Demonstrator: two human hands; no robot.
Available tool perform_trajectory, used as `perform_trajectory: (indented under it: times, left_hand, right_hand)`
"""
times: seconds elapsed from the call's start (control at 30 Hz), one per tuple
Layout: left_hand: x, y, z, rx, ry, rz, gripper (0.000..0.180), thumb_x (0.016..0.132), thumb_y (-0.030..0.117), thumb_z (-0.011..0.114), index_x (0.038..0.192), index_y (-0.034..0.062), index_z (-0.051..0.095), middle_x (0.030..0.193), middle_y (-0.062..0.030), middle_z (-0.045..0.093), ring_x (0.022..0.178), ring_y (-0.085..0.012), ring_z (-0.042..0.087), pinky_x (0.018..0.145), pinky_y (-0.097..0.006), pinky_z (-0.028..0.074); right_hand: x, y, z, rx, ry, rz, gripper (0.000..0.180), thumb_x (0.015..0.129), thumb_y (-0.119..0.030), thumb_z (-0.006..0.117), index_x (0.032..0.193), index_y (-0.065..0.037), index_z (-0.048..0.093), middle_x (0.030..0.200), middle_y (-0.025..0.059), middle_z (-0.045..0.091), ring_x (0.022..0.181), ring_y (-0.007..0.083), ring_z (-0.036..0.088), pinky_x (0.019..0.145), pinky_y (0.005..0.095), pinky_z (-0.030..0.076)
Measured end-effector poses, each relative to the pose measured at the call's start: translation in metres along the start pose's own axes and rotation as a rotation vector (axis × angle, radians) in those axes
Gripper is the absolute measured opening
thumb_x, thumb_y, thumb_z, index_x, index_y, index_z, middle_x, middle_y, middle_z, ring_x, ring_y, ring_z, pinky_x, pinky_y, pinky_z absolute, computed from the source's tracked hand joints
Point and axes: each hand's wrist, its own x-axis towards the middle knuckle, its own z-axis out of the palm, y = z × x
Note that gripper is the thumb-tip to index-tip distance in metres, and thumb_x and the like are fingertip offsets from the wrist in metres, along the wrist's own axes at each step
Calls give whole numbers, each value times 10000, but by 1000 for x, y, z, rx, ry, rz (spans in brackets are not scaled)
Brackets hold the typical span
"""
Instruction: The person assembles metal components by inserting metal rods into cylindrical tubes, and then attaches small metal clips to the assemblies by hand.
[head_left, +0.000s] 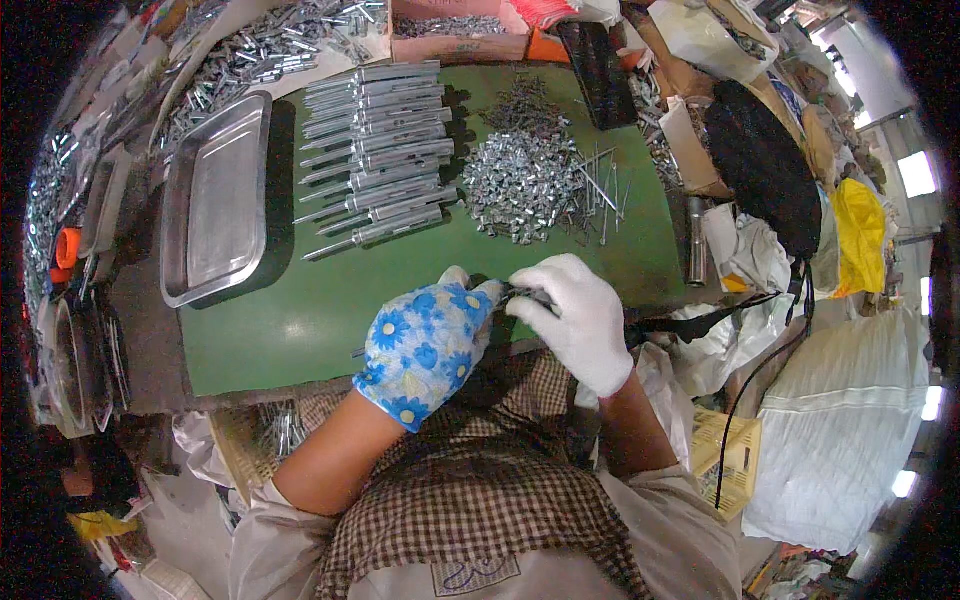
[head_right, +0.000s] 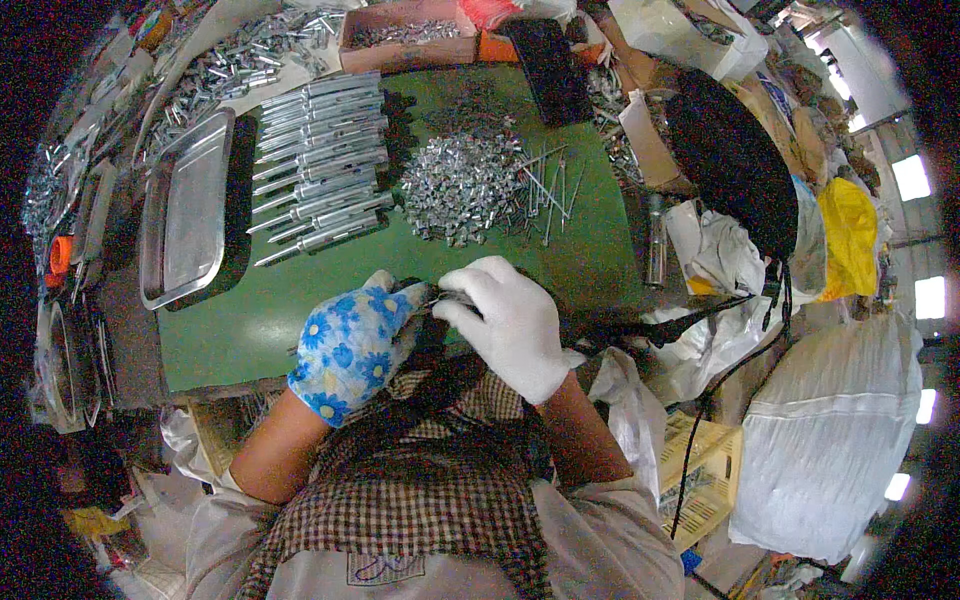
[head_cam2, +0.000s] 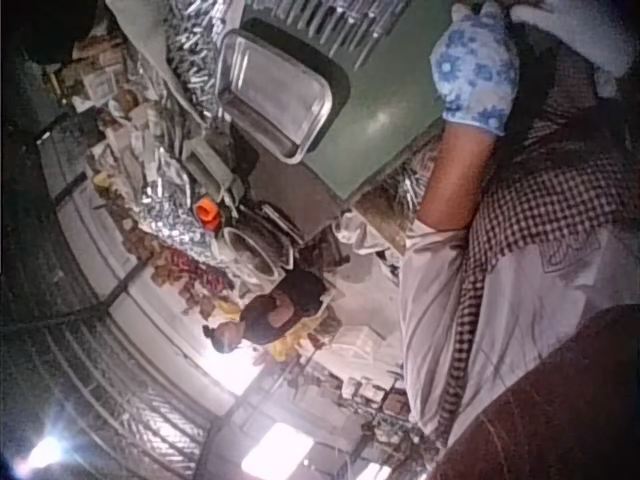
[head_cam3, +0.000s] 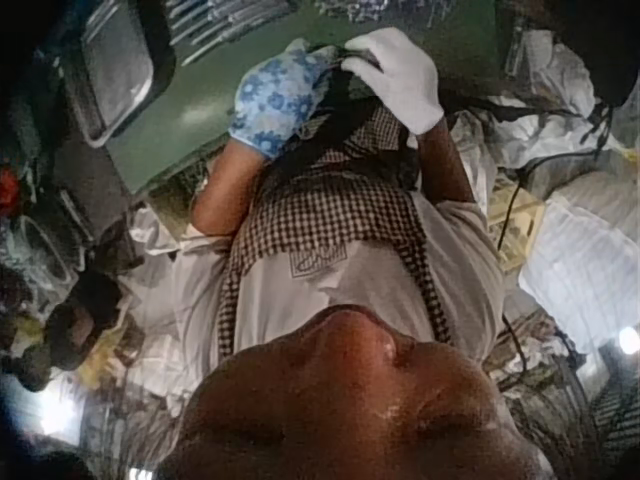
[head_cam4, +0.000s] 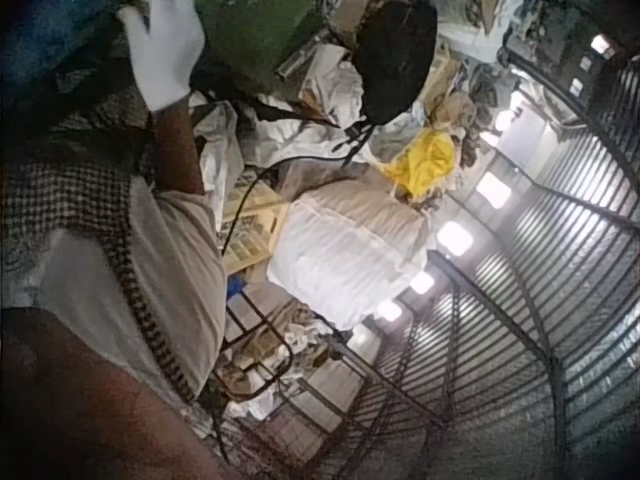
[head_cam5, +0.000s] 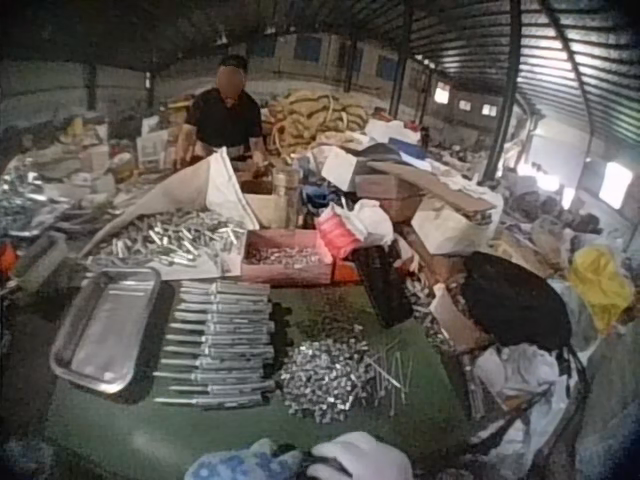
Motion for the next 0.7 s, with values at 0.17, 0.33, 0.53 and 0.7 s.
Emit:
perform_trajectory:
  times: [0.17,0.33,0.53,0.7]
  left_hand:
    - [-2,-3,5,20,70,27,346,789,209,651,1124,137,605,953,-128,583,744,-302,630,628,-399,519]
    - [0,-2,4,9,77,40,319,812,215,633,1122,141,612,929,-129,585,719,-303,627,604,-398,518]
    - [-1,-4,4,9,83,34,335,820,233,620,1144,148,607,952,-127,589,724,-302,627,608,-396,520]
    - [-2,-3,5,7,59,28,364,812,232,623,1167,156,599,956,-124,583,739,-300,627,625,-397,519]
  right_hand:
    - [17,17,-6,-90,262,-39,141,772,-110,682,909,-93,653,841,89,618,754,278,623,651,361,491]
    - [27,31,-5,-275,212,-27,135,775,-67,672,909,-80,673,866,103,629,739,268,621,669,324,490]
    - [17,15,-10,-159,143,-41,122,773,-71,669,894,-78,654,848,92,610,713,252,615,639,329,487]
    - [1,0,-6,92,-18,-19,122,762,-60,674,878,-77,640,828,85,597,698,255,614,619,331,489]
